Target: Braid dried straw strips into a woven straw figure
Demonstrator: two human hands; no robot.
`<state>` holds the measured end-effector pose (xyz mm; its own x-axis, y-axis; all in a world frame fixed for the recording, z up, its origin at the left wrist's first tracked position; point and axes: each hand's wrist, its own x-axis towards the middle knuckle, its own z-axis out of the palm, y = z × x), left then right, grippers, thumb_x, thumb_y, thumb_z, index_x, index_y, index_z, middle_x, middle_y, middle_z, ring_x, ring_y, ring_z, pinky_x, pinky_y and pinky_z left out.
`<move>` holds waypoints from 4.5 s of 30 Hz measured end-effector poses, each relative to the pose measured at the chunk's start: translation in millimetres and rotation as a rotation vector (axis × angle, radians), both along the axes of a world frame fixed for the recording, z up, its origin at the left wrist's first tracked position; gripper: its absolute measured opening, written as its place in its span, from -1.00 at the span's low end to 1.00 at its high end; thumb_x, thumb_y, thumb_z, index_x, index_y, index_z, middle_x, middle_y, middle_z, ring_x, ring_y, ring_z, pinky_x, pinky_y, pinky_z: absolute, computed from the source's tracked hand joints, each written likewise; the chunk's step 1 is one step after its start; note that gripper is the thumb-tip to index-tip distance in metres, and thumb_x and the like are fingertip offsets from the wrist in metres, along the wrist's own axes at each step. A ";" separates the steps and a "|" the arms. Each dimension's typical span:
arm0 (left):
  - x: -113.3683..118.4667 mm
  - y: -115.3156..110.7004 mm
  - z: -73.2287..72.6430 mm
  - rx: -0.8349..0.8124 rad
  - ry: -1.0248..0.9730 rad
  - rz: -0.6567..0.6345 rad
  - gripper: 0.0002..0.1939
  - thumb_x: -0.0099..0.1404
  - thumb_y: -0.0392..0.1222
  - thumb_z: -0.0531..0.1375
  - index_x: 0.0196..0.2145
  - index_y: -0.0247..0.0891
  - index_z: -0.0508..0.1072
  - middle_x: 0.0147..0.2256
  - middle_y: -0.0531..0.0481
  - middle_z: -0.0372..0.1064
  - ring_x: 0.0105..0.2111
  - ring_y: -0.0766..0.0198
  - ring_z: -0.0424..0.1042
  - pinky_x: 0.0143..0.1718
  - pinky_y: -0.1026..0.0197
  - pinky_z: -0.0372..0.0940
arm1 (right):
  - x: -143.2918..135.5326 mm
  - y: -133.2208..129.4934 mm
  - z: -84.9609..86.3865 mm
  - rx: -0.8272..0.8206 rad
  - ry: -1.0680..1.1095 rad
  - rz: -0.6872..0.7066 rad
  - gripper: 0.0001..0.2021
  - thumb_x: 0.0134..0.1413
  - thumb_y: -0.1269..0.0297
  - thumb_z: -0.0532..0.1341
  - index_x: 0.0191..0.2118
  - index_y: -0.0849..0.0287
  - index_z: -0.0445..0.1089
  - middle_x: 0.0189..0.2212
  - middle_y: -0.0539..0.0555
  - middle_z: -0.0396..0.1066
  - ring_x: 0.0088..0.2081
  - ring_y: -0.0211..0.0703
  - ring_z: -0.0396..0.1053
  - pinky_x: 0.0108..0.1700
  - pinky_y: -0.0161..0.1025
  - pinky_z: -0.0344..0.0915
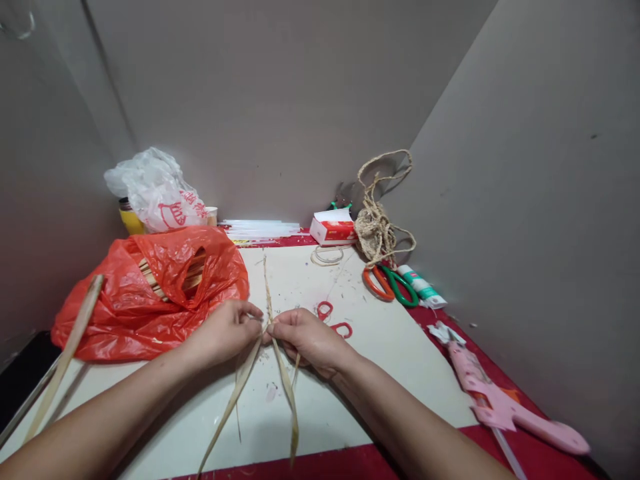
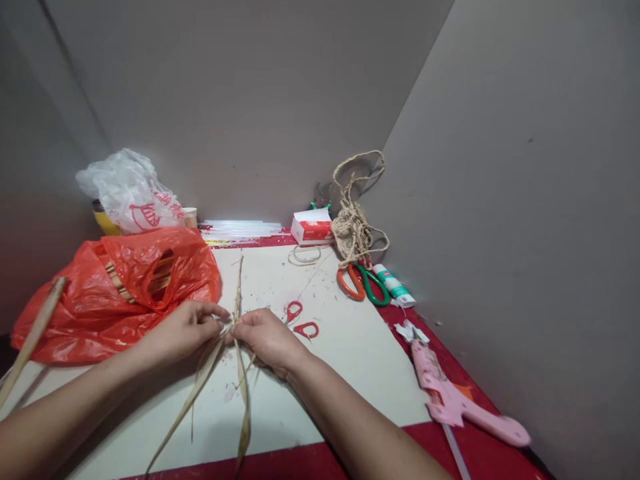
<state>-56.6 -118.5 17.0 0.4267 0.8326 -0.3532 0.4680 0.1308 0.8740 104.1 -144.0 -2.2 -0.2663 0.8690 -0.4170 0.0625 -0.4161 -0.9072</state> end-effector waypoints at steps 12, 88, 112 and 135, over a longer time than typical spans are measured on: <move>5.3 1.7 -22.3 -0.088 -0.174 -0.063 -0.81 0.10 -0.18 0.04 -0.56 -0.31 0.35 -0.68 0.16 0.10 -0.71 0.49 -0.07 -0.65 0.35 -0.18 | 8.6 2.8 2.3 0.071 -0.117 0.124 -0.77 -0.03 0.20 0.15 -0.43 0.29 0.41 -0.82 -0.18 -0.04 -0.76 -0.43 -0.16 -0.70 -0.40 -0.23; -6.9 3.4 0.3 -0.137 -0.068 -0.217 -0.78 0.15 -0.16 0.08 -0.29 -0.34 0.39 -0.66 0.10 0.32 -0.80 0.48 0.07 -0.76 0.40 -0.06 | -3.0 -1.9 5.5 0.206 -0.475 0.035 -0.80 -0.16 0.35 0.04 -0.69 0.23 0.23 -0.77 -0.10 0.05 -0.67 -0.40 -0.05 -0.61 -0.37 -0.13; 2.4 -4.8 -7.5 -0.321 -0.197 -0.185 -0.81 0.06 -0.20 0.15 -0.35 -0.35 0.34 -0.64 0.04 0.34 -0.76 0.44 0.22 -0.74 0.41 0.12 | 2.1 -3.8 3.9 0.084 -0.181 0.050 -0.80 -0.11 0.31 0.16 -0.64 0.23 0.22 -0.82 -0.18 -0.01 -0.74 -0.46 -0.13 -0.67 -0.39 -0.19; 0.5 3.3 -18.8 -0.207 -0.209 -0.102 -0.80 0.15 -0.10 0.10 -0.51 -0.29 0.28 -0.76 0.20 0.04 -0.79 0.50 0.01 -0.77 0.41 0.02 | 16.4 2.9 10.7 0.230 -0.470 0.284 -0.78 -0.06 0.21 0.12 -0.57 0.22 0.19 -0.68 -0.12 0.00 -0.62 -0.40 -0.07 -0.61 -0.40 -0.13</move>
<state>-56.1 -115.2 -1.8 0.5854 0.7013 -0.4069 0.3007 0.2782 0.9122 120.5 -141.1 8.5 -0.3344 0.8727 -0.3557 0.5596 -0.1198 -0.8201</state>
